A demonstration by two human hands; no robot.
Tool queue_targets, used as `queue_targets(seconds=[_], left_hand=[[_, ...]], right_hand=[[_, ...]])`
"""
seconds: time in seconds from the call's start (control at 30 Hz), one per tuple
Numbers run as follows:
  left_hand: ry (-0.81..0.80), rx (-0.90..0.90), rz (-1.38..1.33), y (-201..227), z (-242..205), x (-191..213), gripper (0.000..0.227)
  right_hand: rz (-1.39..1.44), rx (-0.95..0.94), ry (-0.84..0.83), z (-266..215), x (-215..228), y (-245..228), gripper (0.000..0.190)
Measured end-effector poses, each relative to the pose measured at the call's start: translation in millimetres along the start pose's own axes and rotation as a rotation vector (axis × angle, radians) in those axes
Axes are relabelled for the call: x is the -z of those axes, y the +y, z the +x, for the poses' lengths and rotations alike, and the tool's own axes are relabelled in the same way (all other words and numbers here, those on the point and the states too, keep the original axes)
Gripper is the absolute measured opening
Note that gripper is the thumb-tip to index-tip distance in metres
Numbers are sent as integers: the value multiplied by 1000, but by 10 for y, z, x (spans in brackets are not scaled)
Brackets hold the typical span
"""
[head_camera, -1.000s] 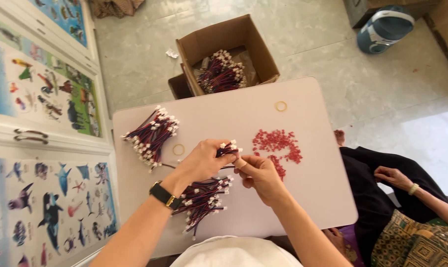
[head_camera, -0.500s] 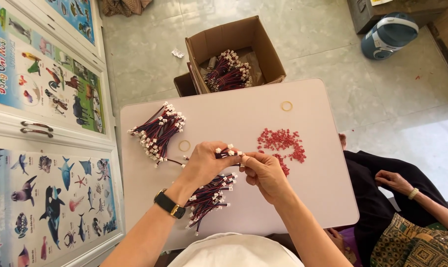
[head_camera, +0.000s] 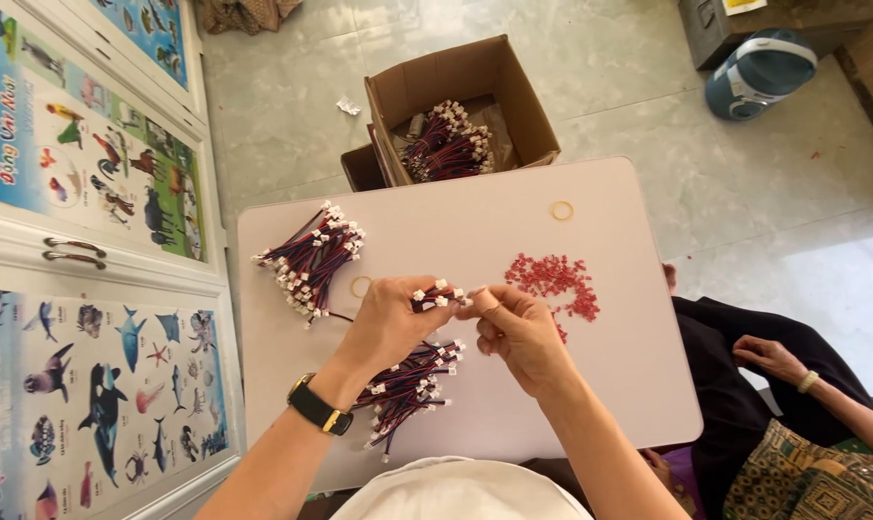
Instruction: Assembling electronic wire components by attaching white plastic connectors to the ends of bundles of wires.
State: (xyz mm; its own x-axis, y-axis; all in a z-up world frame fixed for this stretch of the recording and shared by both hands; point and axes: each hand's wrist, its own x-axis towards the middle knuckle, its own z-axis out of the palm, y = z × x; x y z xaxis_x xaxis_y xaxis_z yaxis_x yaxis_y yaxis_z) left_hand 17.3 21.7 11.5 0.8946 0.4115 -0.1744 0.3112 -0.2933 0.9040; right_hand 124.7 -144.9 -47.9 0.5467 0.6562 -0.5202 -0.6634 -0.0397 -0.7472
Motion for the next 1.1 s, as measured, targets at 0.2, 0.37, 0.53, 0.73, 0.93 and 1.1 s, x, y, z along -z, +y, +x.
queue_targets(seconds=[0.2, 0.37, 0.53, 0.73, 0.93, 1.1], left_hand=[[-3, -60, 111, 46, -73, 5, 13], [30, -127, 41, 18, -76, -54, 14], [57, -146, -107, -192, -64, -143, 13], [-56, -117, -198, -198, -36, 1, 14], [-81, 162, -224, -9, -20, -53, 16], [-165, 61, 96, -234, 17, 44, 20]], right_hand=[[-91, -63, -72, -81, -36, -77, 23], [-78, -33, -82, -43, -10, 19, 23], [15, -36, -77, -60, -38, 46, 22], [1, -75, -71, -114, -104, -21, 21], [-187, -21, -25, -126, -187, 3, 26], [-377, -20, 7, 29, -130, 88, 24]])
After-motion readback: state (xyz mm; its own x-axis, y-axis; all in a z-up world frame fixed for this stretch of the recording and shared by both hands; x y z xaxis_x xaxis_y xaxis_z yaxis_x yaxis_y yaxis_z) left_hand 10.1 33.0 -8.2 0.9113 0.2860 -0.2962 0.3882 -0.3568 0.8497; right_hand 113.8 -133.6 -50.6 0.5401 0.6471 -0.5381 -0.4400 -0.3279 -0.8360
